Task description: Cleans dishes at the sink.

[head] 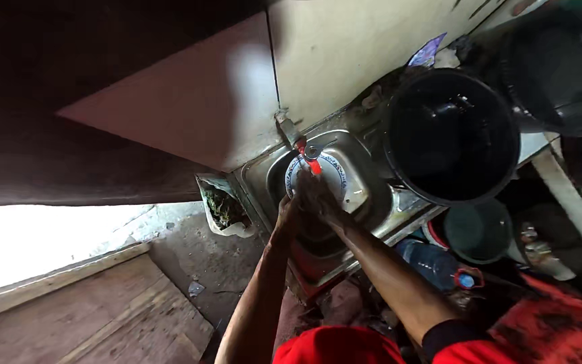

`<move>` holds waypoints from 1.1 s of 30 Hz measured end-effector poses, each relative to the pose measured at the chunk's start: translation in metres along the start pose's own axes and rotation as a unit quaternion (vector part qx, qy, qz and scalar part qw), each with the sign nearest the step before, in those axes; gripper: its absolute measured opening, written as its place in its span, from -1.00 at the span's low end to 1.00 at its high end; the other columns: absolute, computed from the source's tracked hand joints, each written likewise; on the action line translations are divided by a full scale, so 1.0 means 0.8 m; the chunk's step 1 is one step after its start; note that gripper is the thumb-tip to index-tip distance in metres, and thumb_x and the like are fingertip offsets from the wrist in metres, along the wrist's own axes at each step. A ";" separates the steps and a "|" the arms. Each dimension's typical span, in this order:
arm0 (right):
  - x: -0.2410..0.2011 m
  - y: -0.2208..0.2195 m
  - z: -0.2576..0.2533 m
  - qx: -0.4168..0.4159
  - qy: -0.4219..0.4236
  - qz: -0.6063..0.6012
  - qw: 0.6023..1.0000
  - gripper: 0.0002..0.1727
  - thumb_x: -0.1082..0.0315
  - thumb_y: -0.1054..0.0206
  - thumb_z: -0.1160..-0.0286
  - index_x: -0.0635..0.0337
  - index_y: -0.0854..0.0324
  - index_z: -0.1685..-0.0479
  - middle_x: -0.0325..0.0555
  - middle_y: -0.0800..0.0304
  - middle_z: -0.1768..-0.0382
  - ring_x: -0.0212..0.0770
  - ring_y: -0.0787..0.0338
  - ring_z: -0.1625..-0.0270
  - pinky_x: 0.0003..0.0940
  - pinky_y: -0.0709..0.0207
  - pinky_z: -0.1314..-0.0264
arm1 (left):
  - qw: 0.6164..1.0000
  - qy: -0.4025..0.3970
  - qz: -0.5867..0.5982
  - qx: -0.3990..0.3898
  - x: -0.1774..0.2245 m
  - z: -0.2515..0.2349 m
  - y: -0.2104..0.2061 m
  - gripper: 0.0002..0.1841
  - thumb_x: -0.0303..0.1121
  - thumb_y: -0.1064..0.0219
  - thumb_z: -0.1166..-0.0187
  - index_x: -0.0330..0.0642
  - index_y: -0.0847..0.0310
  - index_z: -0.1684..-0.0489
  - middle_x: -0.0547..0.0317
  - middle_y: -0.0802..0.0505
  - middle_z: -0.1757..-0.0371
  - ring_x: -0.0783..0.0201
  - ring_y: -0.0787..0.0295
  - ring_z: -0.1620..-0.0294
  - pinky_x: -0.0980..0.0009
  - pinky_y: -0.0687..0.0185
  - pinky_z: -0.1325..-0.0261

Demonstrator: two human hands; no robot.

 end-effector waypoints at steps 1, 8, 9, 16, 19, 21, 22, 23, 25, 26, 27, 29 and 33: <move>-0.010 -0.001 0.002 -0.036 0.031 -0.040 0.998 -0.29 -0.04 -0.03 -0.80 0.05 -0.16 -0.88 -0.12 -0.07 -0.90 0.03 0.06 -0.94 0.31 0.23 -0.92 | 1.000 0.002 0.003 0.003 0.002 -0.005 0.005 -0.61 -0.14 -0.06 -0.85 -0.19 -0.52 -0.41 -0.03 -0.86 0.05 0.15 -0.84 0.09 0.12 -0.81 -0.02; 0.057 0.037 0.031 -0.075 -0.051 0.038 0.995 -0.33 -0.14 0.23 -0.85 -0.17 -0.20 -0.88 -0.35 -0.06 -0.91 -0.04 0.27 -0.98 0.48 0.57 -0.87 | 0.995 0.025 0.094 0.014 -0.007 -0.006 0.008 -0.58 -0.20 0.13 -0.92 -0.20 -0.24 -0.61 -0.18 -0.78 -0.22 -0.01 -0.82 -0.15 -0.04 -0.80 -0.15; 0.054 0.037 0.019 -0.048 -0.064 0.040 0.996 -0.29 -0.18 0.23 -0.84 -0.15 -0.17 -0.89 -0.33 -0.03 -0.91 0.02 0.32 -0.98 0.54 0.63 -0.83 | 0.995 0.027 0.094 0.017 -0.006 -0.006 0.000 -0.58 -0.19 0.12 -0.92 -0.20 -0.25 -0.60 -0.18 -0.78 -0.20 -0.02 -0.82 -0.14 -0.03 -0.80 -0.13; 0.013 0.039 0.022 -0.077 -0.030 -0.021 0.996 -0.40 -0.08 0.26 -0.89 -0.34 -0.31 -0.82 -0.49 -0.22 -0.84 0.09 0.19 -0.96 0.60 0.58 -0.79 | 0.995 0.023 0.093 0.019 -0.004 -0.017 0.000 -0.57 -0.18 0.15 -0.92 -0.19 -0.28 -0.60 -0.19 -0.77 -0.23 -0.03 -0.81 -0.16 -0.05 -0.78 -0.15; 0.028 0.024 0.008 -0.009 -0.086 0.051 0.995 -0.30 -0.22 0.31 -0.85 -0.24 -0.12 -0.91 -0.31 -0.04 -0.91 0.17 0.26 -0.96 0.71 0.54 -0.73 | 0.996 0.003 0.078 0.033 0.001 -0.013 -0.010 -0.60 -0.20 0.09 -0.91 -0.23 -0.34 -0.54 -0.17 -0.79 -0.13 0.01 -0.83 -0.05 0.01 -0.81 -0.06; -0.003 0.021 0.000 -0.035 -0.046 0.000 0.998 -0.31 -0.12 0.28 -0.88 -0.10 -0.10 -0.91 -0.14 -0.05 -0.91 0.25 0.15 -0.93 0.76 0.37 -0.69 | 0.998 -0.009 0.047 0.044 0.012 -0.015 -0.012 -0.66 -0.23 0.01 -0.88 -0.25 -0.46 -0.37 -0.03 -0.81 0.13 0.16 -0.80 0.19 0.17 -0.79 0.10; -0.015 0.020 -0.003 -0.064 -0.012 -0.054 0.996 -0.35 -0.02 0.27 -0.88 -0.13 -0.08 -0.92 -0.23 -0.05 -0.91 0.13 0.10 -0.94 0.67 0.28 -0.73 | 0.998 -0.009 0.040 0.050 0.018 -0.017 -0.011 -0.68 -0.23 -0.01 -0.87 -0.26 -0.51 -0.28 0.03 -0.80 0.26 0.23 -0.79 0.32 0.25 -0.79 0.22; -0.021 0.024 -0.001 -0.095 0.020 -0.098 0.991 -0.37 0.02 0.28 -0.90 -0.15 -0.12 -0.91 -0.30 -0.07 -0.90 0.06 0.08 -0.94 0.58 0.26 -0.78 | 0.998 -0.007 0.038 0.056 0.022 -0.018 -0.005 -0.68 -0.21 -0.02 -0.87 -0.26 -0.51 -0.25 0.05 -0.78 0.32 0.26 -0.76 0.40 0.29 -0.77 0.31; -0.011 0.039 0.022 -0.128 0.035 -0.096 0.986 -0.41 0.06 0.26 -0.90 -0.21 -0.29 -0.83 -0.36 -0.22 -0.85 0.03 0.02 -0.93 0.44 0.23 -0.85 | 0.998 -0.012 0.044 0.051 0.029 -0.019 0.014 -0.65 -0.22 0.05 -0.90 -0.28 -0.39 -0.39 -0.05 -0.80 0.15 0.15 -0.83 0.22 0.14 -0.83 0.13; 0.007 0.046 0.034 -0.112 0.011 -0.058 0.992 -0.43 0.02 0.23 -0.88 -0.31 -0.36 -0.78 -0.38 -0.27 -0.83 0.05 0.00 -0.93 0.43 0.17 -0.85 | 0.998 -0.017 0.046 0.049 0.031 -0.020 0.022 -0.62 -0.24 0.05 -0.90 -0.31 -0.37 -0.46 -0.15 -0.82 0.01 0.06 -0.86 0.07 0.04 -0.84 0.00; 0.028 0.053 0.040 -0.095 -0.025 -0.022 0.995 -0.44 -0.05 0.23 -0.88 -0.42 -0.33 -0.78 -0.34 -0.22 -0.85 0.10 0.07 -0.94 0.50 0.25 -0.83 | 0.998 -0.018 0.037 0.047 0.031 -0.020 0.025 -0.62 -0.26 0.04 -0.90 -0.33 -0.37 -0.47 -0.19 -0.82 -0.04 0.02 -0.87 0.02 0.00 -0.84 -0.03; 0.065 0.066 0.038 -0.070 -0.108 -0.009 0.992 -0.39 -0.12 0.14 -0.85 -0.42 -0.15 -0.88 -0.19 0.05 -0.93 0.18 0.21 -0.95 0.51 0.33 -0.85 | 1.000 -0.006 0.006 0.029 0.022 -0.020 0.022 -0.64 -0.28 0.00 -0.88 -0.37 -0.42 -0.40 -0.20 -0.84 0.00 0.03 -0.88 0.05 0.02 -0.85 0.00; 0.079 0.124 0.008 0.078 -0.281 -0.176 0.940 -0.12 0.23 -0.42 -0.55 -0.05 -0.09 -0.90 0.16 -0.60 -0.54 0.27 -0.83 -0.22 0.33 -0.70 -0.20 | 0.999 0.020 -0.026 -0.031 0.011 -0.040 0.002 -0.64 -0.38 -0.16 -0.79 -0.39 -0.40 -0.43 -0.21 -0.84 -0.03 0.02 -0.88 0.03 0.04 -0.86 -0.06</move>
Point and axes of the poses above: each hand's wrist, its own z-axis away from the middle knuckle, its own y-axis out of the back of the hand, x = y × z, the point moved 5 cm from there along -z, towards the middle knuckle
